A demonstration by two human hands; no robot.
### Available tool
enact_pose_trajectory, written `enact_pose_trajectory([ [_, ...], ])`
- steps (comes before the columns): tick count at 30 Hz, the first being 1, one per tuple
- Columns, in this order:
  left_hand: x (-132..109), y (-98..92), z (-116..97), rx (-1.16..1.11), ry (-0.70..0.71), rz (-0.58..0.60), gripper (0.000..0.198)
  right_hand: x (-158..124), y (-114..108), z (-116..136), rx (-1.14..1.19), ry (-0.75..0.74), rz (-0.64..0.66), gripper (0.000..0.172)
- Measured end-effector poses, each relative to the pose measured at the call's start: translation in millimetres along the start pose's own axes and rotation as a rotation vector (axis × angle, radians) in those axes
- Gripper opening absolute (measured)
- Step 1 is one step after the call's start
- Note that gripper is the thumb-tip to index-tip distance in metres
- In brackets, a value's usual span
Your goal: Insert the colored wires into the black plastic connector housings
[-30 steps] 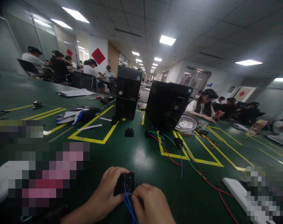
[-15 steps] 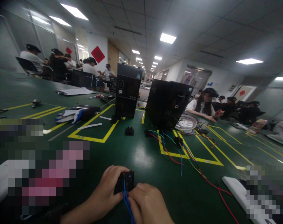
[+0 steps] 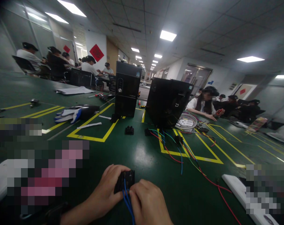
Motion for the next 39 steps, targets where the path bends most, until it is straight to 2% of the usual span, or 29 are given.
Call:
enact_pose_trajectory([
  [7,-0.6,-1.4,-0.7,-0.016,0.008,-0.005,0.043,-2.2,4.0,9.7,-0.025,-0.187,0.001,0.02],
  [11,-0.2,-1.0,-1.0,-0.011,-0.002,0.006,0.041,-2.8,8.8,7.9,-0.107,-0.176,0.062,0.018],
  [14,-0.2,-0.9,-1.4,-0.012,-0.002,0.013,0.04,-3.6,8.1,2.9,-0.12,-0.107,0.076,0.018],
  [18,-0.1,-0.5,-0.7,0.0,0.0,0.02,0.04,-3.5,2.6,-4.4,-0.094,-0.01,0.036,0.02],
  [21,0.1,0.9,-0.3,0.009,0.006,0.029,0.041,-2.5,-1.6,-4.9,-0.047,0.005,-0.021,0.023],
  [26,-0.9,1.7,-0.4,0.011,0.022,0.012,0.041,-3.0,-3.6,2.7,0.002,-0.073,-0.114,0.024],
  [31,-2.2,2.4,0.5,0.007,0.029,0.01,0.045,-5.1,-1.7,11.7,-0.023,-0.19,-0.132,0.022],
  [34,-2.6,1.1,0.2,0.014,0.031,0.0,0.043,-4.9,0.1,12.9,-0.042,-0.208,-0.085,0.02],
  [39,-1.0,-0.8,-1.0,0.015,0.027,-0.011,0.043,-4.2,6.8,5.0,-0.072,-0.123,0.046,0.017],
])
Point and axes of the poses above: each hand's wrist, its own x-axis towards the middle knuckle, its own y-axis out of the palm, z = x × y, the point moved 9 cm from there along x, towards the middle knuckle, and after that the axes turned 7 degrees about y, right-handed, at the moved point
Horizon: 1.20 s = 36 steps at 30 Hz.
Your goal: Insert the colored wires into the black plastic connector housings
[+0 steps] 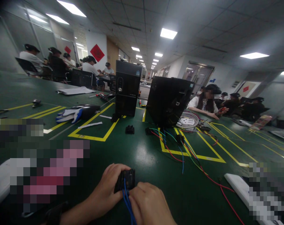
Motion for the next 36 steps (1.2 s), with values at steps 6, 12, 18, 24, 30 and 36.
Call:
enact_pose_trajectory([
  [6,0.7,0.8,0.6,0.008,-0.005,0.02,0.042,-1.5,-1.5,-17.0,0.039,0.156,0.001,0.017],
  [12,-0.3,2.3,0.7,-0.006,0.011,0.026,0.043,-0.9,-7.0,-10.0,0.116,0.124,-0.094,0.022],
  [18,0.0,1.1,-0.4,-0.019,0.012,0.035,0.045,-2.1,-8.2,5.6,0.085,-0.037,-0.141,0.021],
  [24,0.8,1.4,0.0,-0.025,-0.017,0.063,0.045,-1.8,-2.0,4.7,-0.006,-0.047,-0.021,0.016],
  [30,-0.8,2.1,0.4,-0.022,-0.008,0.076,0.042,-3.1,-5.3,-6.0,0.029,0.073,-0.07,0.02],
  [36,-1.0,2.4,1.0,-0.02,-0.014,0.063,0.042,-6.1,-11.0,2.8,0.048,-0.025,-0.265,0.025],
])
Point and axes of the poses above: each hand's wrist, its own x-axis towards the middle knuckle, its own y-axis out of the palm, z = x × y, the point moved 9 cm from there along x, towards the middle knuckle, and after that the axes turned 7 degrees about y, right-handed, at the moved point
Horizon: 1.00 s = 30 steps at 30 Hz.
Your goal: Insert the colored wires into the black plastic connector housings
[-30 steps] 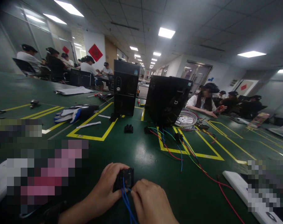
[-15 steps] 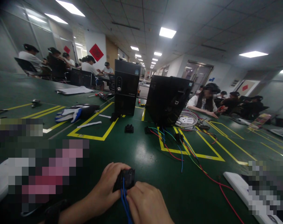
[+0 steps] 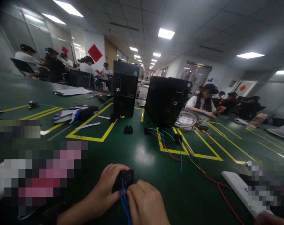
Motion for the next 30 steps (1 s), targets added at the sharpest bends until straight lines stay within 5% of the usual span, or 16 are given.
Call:
enact_pose_trajectory([
  [6,1.2,0.6,1.8,0.005,0.014,-0.008,0.047,-0.6,-0.5,15.5,-0.114,-0.191,0.01,0.023],
  [12,0.3,0.2,1.9,0.002,0.006,-0.014,0.044,3.1,5.8,-3.7,-0.127,0.033,0.189,0.016],
  [22,-0.6,-2.0,0.7,0.015,0.047,-0.064,0.041,-1.3,-3.1,11.9,-0.08,-0.127,-0.077,0.023],
  [26,-0.5,-3.3,-0.3,0.009,0.042,-0.066,0.042,-1.5,2.4,14.2,-0.157,-0.191,0.015,0.021],
  [30,0.5,-3.1,0.2,0.01,0.004,-0.037,0.041,0.2,6.2,3.8,-0.157,-0.086,0.13,0.016],
])
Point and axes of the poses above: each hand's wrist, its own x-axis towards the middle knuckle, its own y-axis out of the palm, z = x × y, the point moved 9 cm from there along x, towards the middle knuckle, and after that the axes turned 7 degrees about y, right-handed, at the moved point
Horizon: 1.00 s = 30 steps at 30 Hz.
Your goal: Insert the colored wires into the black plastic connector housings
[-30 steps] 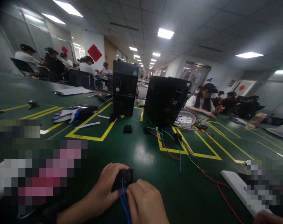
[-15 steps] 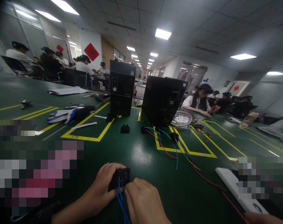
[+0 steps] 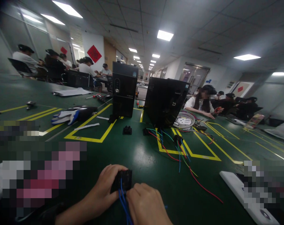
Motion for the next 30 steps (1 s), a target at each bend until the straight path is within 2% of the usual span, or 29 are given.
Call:
enact_pose_trajectory([
  [2,0.3,0.2,-0.5,0.0,-0.003,0.009,0.039,0.0,-5.9,-4.9,0.041,0.048,-0.037,0.018],
  [3,0.4,0.1,-0.7,0.001,0.0,0.01,0.038,-0.6,-12.6,-6.5,0.073,0.058,-0.095,0.018],
  [7,0.1,-0.2,0.1,-0.007,-0.003,0.006,0.04,-12.5,-52.6,-20.8,0.295,0.106,-0.467,0.018],
  [9,0.0,-0.3,0.7,-0.016,-0.015,0.008,0.041,-20.7,-66.1,-38.4,0.399,0.22,-0.615,0.015],
  [11,0.0,-0.6,0.8,-0.023,-0.029,0.011,0.042,-23.8,-68.7,-58.8,0.53,0.368,-0.668,0.013],
  [13,0.0,-1.4,0.3,-0.031,-0.037,0.006,0.043,-18.8,-60.8,-76.8,0.734,0.494,-0.629,0.019],
  [15,0.0,-1.9,0.0,-0.041,-0.04,0.001,0.044,-6.5,-47.8,-88.7,0.945,0.582,-0.533,0.032],
  [17,-0.2,-1.6,0.4,-0.051,-0.04,-0.001,0.045,9.6,-39.7,-95.7,1.035,0.623,-0.444,0.042],
  [22,-0.4,-0.9,3.6,-0.056,-0.049,-0.014,0.045,63.4,-38.6,-120.7,0.798,0.621,-0.346,0.043],
  [26,1.3,0.5,4.1,-0.049,-0.067,0.007,0.045,120.7,-30.3,-146.3,0.6,0.624,-0.286,0.03],
  [30,2.9,0.2,5.5,-0.031,-0.097,0.018,0.047,175.5,-15.5,-154.0,0.343,0.635,-0.193,0.024],
])
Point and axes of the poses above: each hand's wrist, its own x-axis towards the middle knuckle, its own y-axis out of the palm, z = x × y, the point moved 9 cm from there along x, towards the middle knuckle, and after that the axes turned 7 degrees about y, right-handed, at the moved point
